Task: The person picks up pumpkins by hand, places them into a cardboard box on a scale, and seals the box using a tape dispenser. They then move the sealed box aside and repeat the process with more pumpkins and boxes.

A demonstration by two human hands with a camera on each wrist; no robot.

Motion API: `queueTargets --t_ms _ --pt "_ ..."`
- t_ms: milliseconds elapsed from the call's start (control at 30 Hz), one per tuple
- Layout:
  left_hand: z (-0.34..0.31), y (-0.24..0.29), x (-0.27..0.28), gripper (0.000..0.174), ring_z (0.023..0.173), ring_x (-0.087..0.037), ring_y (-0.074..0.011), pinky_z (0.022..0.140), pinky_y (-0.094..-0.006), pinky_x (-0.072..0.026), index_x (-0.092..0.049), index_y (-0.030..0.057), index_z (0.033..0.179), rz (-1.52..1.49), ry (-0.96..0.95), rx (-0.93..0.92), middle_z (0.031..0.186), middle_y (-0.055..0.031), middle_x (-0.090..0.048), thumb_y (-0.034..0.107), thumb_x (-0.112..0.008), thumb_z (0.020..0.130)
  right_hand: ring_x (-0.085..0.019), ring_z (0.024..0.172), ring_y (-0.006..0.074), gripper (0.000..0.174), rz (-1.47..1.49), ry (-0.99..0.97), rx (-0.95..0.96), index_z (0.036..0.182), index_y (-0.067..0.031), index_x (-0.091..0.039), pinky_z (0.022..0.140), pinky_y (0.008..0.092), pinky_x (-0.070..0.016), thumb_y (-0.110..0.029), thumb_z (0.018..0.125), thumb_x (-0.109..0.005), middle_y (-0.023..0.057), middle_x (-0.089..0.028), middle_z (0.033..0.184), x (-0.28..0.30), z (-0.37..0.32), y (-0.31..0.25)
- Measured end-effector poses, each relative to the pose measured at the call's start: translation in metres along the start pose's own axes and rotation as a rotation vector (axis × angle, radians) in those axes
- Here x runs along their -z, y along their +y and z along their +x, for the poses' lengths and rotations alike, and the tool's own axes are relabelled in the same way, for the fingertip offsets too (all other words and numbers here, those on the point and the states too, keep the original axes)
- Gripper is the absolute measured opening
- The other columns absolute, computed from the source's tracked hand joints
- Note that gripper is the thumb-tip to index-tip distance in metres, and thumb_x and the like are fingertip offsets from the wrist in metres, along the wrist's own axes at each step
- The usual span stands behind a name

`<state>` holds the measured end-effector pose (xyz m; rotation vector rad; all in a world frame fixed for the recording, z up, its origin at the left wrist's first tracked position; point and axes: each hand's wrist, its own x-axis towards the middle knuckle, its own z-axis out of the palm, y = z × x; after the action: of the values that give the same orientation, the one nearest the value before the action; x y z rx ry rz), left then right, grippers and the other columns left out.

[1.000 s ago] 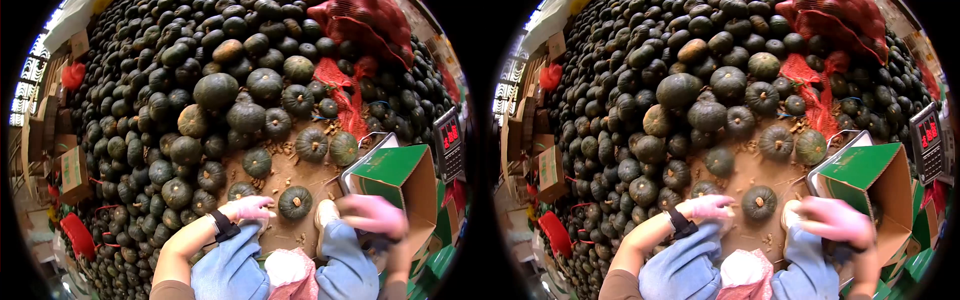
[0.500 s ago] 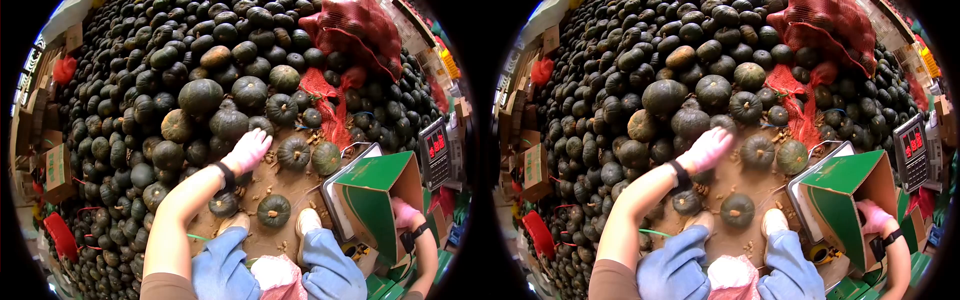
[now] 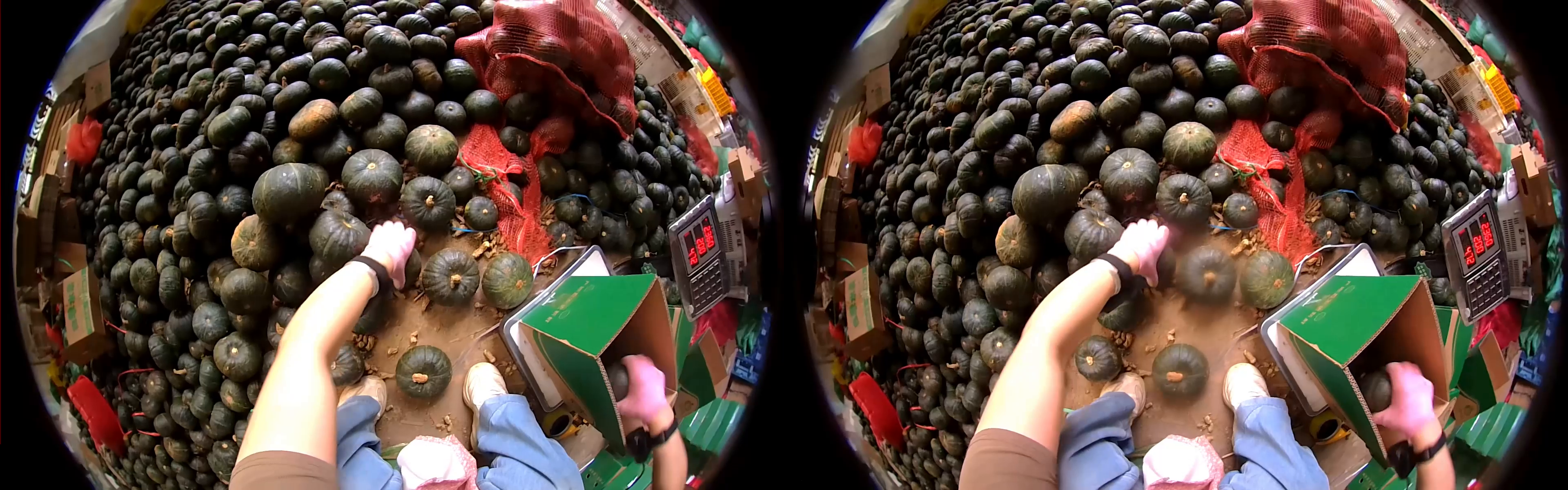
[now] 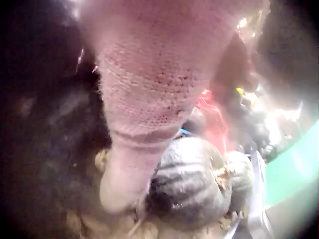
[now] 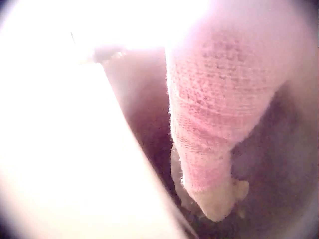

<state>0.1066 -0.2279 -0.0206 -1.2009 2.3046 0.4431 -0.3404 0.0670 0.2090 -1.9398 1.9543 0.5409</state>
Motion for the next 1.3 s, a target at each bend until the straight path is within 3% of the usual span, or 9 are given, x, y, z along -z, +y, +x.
queueTargets --t_ms 200,367,467,633,733,767,933,1100,1300 --pt "-0.051 0.031 -0.015 0.068 0.11 -0.057 -0.0328 0.083 -0.0446 -0.0536 -0.062 0.0154 0.119 0.113 0.15 -0.198 0.119 -0.0128 -0.058 0.025 -0.09 0.058 -0.059 0.114 0.0412 0.099 0.261 1.008 0.167 0.148 -0.0044 -0.041 0.095 0.0528 -0.0509 -0.022 0.065 -0.093 0.0239 -0.057 0.132 0.073 -0.052 -0.12" --pt "-0.079 0.023 -0.04 0.052 0.101 -0.063 -0.0353 0.082 -0.0464 -0.0537 -0.058 0.0111 0.11 -0.135 0.342 -0.286 0.106 -0.0139 -0.064 0.017 -0.08 0.064 -0.066 0.11 0.0319 0.087 0.764 0.197 0.502 0.134 -0.0052 -0.06 0.097 0.0408 -0.0522 -0.04 0.062 -0.093 0.0168 -0.067 0.122 0.07 0.046 -0.22" --pt "-0.163 0.009 -0.009 0.073 0.112 -0.063 -0.037 0.097 -0.0458 -0.0528 -0.056 0.0085 0.128 -0.672 0.443 -0.084 0.117 -0.0168 -0.065 0.025 -0.087 0.064 -0.064 0.118 0.0318 0.087 0.961 -0.266 0.132 0.135 -0.0117 -0.054 0.102 0.0411 -0.0507 -0.047 0.065 -0.09 0.0183 -0.067 0.125 -0.007 0.127 -0.255" --pt "-0.245 -0.026 -0.042 0.055 0.109 -0.064 -0.0181 0.1 -0.035 -0.0502 -0.056 0.0008 0.131 -1.974 0.261 0.16 0.118 -0.0084 -0.068 0.024 -0.078 0.087 -0.056 0.131 0.034 0.087 0.887 -0.28 0.062 0.139 -0.0073 -0.05 0.11 0.0418 -0.0447 -0.051 0.072 -0.085 0.022 -0.058 0.137 -0.111 0.194 -0.309" --pt "-0.238 -0.018 -0.059 0.047 0.106 -0.062 -0.0148 0.098 -0.0326 -0.0508 -0.057 0.0012 0.131 -2.215 0.255 0.101 0.119 -0.0068 -0.066 0.028 -0.069 0.095 -0.039 0.144 0.0382 0.115 0.834 -0.169 0.61 0.159 -0.0059 -0.027 0.118 0.0473 -0.036 -0.053 0.073 -0.086 0.025 -0.039 0.154 -0.058 0.168 -0.32" --pt "-0.235 -0.005 -0.05 0.056 0.112 -0.06 -0.0166 0.101 -0.0347 -0.0495 -0.053 0.0007 0.136 -2.208 0.228 0.018 0.124 -0.0082 -0.063 0.032 -0.071 0.093 -0.036 0.146 0.0353 0.123 1.319 -0.526 0.534 0.162 -0.0056 -0.014 0.119 0.0469 -0.035 -0.046 0.074 -0.089 0.0232 -0.032 0.159 -0.038 0.157 -0.317" --pt "-0.218 0.053 -0.006 0.097 0.144 -0.037 -0.0367 0.119 -0.0487 -0.0307 -0.036 0.0109 0.154 -1.416 0.109 -0.51 0.156 -0.0231 -0.035 0.057 -0.079 0.08 -0.053 0.129 0.0228 0.101 1.421 -0.171 0.245 0.146 -0.0052 -0.044 0.112 0.0391 -0.0429 -0.024 0.062 -0.097 0.012 -0.053 0.139 0.042 0.101 -0.244" --pt "-0.175 0.04 0.014 0.076 0.127 -0.046 -0.0404 0.105 -0.0571 -0.0367 -0.059 0.0137 0.13 -0.149 0.219 -0.427 0.131 -0.0216 -0.052 0.059 -0.078 0.072 -0.061 0.112 0.0232 0.091 1.199 0.793 -0.249 0.135 -0.0072 -0.046 0.102 0.0388 -0.0495 -0.013 0.049 -0.074 0.0079 -0.057 0.122 0.113 -0.029 -0.156" --pt "-0.065 0.003 0.027 0.079 0.123 -0.049 -0.0423 0.102 -0.0521 -0.0445 -0.055 0.0091 0.133 -0.205 0.384 -0.144 0.13 -0.0236 -0.053 0.053 -0.079 0.073 -0.063 0.098 0.0148 0.05 1.34 0.066 -0.545 0.123 -0.0026 -0.058 0.087 0.0306 -0.0513 -0.014 0.076 -0.072 0.0058 -0.066 0.111 0.093 -0.029 -0.063"
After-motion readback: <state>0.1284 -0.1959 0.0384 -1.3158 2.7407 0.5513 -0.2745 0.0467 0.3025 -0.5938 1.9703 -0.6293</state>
